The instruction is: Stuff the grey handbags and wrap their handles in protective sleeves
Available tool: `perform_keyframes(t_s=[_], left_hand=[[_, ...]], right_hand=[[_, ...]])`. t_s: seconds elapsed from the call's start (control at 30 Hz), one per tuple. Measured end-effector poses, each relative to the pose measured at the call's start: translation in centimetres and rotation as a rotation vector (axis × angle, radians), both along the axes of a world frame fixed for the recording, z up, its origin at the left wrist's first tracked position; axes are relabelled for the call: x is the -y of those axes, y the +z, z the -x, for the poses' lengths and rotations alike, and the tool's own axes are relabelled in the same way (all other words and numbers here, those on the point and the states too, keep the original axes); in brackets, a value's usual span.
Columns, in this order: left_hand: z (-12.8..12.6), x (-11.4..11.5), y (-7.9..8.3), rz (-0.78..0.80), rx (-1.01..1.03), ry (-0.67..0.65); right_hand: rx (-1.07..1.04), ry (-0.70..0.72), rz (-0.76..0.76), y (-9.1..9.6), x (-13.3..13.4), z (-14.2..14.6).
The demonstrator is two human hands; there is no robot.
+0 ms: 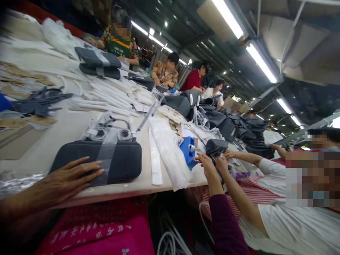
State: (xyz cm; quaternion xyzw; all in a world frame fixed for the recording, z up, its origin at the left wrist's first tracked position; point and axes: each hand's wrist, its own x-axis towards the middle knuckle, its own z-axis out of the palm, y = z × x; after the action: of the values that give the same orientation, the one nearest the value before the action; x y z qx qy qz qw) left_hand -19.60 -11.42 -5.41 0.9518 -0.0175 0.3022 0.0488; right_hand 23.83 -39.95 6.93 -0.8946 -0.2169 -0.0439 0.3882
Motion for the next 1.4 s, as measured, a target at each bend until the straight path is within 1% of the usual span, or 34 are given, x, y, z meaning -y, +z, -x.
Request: perform_keyframes(t_s=[0.1,0.17,0.23,0.3,0.37,0.4,0.5,0.57,0.6,0.67,0.7,0.73,0.77,0.8,0.83,0.87,0.9,0.97,1.0,1.03,1.1,1.17,1.27,1.4], left_hand=[[-0.1,0.1,0.1,0.019,0.009,0.007],[-0.2,-0.1,0.4,-0.022,0.013,0.008],[-0.3,-0.4,0.7,-0.118,-0.005,-0.01],[-0.3,-0.7,0.9,-0.194,-0.03,-0.027],[-0.2,-0.8,1.1,-0.187,-0.037,-0.027],[-0.2,-0.9,1.1,-0.164,-0.036,-0.035],[-0.2,-1.0,0.8,-0.118,-0.053,-0.045],[-0.1,-1.0,0.6,-0.118,-0.067,-0.026],[0.0,-0.9,0.6,-0.114,-0.075,-0.014],[0.3,-0.4,1.0,-0.097,-0.092,-0.014],[0.5,-0.1,1.2,-0.082,-0.112,-0.012],[0.7,0.2,1.5,-0.084,-0.134,-0.02],[0.9,0.4,1.7,-0.085,-0.139,-0.016],[1.0,0.5,1.8,-0.086,-0.141,-0.015],[1.0,0.5,1.8,-0.083,-0.127,-0.017],[1.1,0.4,1.7,-0.084,-0.127,-0.015],[1.2,0.3,1.5,-0.092,-0.148,-0.012],[1.4,0.2,1.2,-0.1,-0.167,-0.008],[1.5,0.3,1.1,-0.103,-0.171,-0.008],[1.5,0.3,1.1,-0.104,-0.169,-0.009],[1.5,0.5,1.1,-0.1,-0.158,-0.006],[1.6,0.5,1.1,-0.086,-0.134,-0.001],[1.6,0.4,1.0,-0.054,-0.102,-0.009],[1.8,0.2,0.9,-0.031,-0.101,-0.001]], right_hand=[[-0.119,-0.026,-0.072,-0.6,-1.0,-0.7],[-0.182,-0.049,-0.134,-0.6,-1.0,-1.2],[-0.228,-0.064,-0.193,-0.6,-0.3,-1.2],[-0.272,-0.059,-0.253,-1.0,0.9,-0.5],[-0.31,-0.048,-0.29,-2.1,2.2,0.6],[-0.31,-0.05,-0.276,-2.8,2.7,1.1],[-0.221,-0.08,-0.124,-5.1,4.0,2.4],[-0.155,-0.09,-0.043,-5.7,4.9,2.9],[-0.126,-0.093,-0.011,-5.5,5.3,3.1],[-0.01,-0.083,0.13,-4.1,5.8,3.9],[0.137,-0.063,0.291,-3.0,5.6,4.4],[0.323,0.006,0.476,-1.8,4.8,5.0],[0.49,0.138,0.597,-0.5,3.4,5.8],[0.627,0.317,0.647,0.7,1.3,7.0],[0.714,0.536,0.666,1.7,-1.2,8.4],[0.767,0.746,0.653,2.6,-4.2,10.3],[0.762,0.969,0.662,3.3,-7.3,12.5],[0.692,1.342,0.683,3.7,-13.4,17.5],[0.673,1.479,0.71,3.5,-16.2,19.8],[0.673,1.573,0.759,3.0,-18.6,21.9],[0.717,1.667,0.86,1.4,-22.3,24.8],[0.783,1.699,0.946,0.0,-24.6,26.3],[0.85,1.714,1.005,-1.0,-26.1,27.3],[0.88,1.699,1.035,-0.9,-26.6,28.0]])
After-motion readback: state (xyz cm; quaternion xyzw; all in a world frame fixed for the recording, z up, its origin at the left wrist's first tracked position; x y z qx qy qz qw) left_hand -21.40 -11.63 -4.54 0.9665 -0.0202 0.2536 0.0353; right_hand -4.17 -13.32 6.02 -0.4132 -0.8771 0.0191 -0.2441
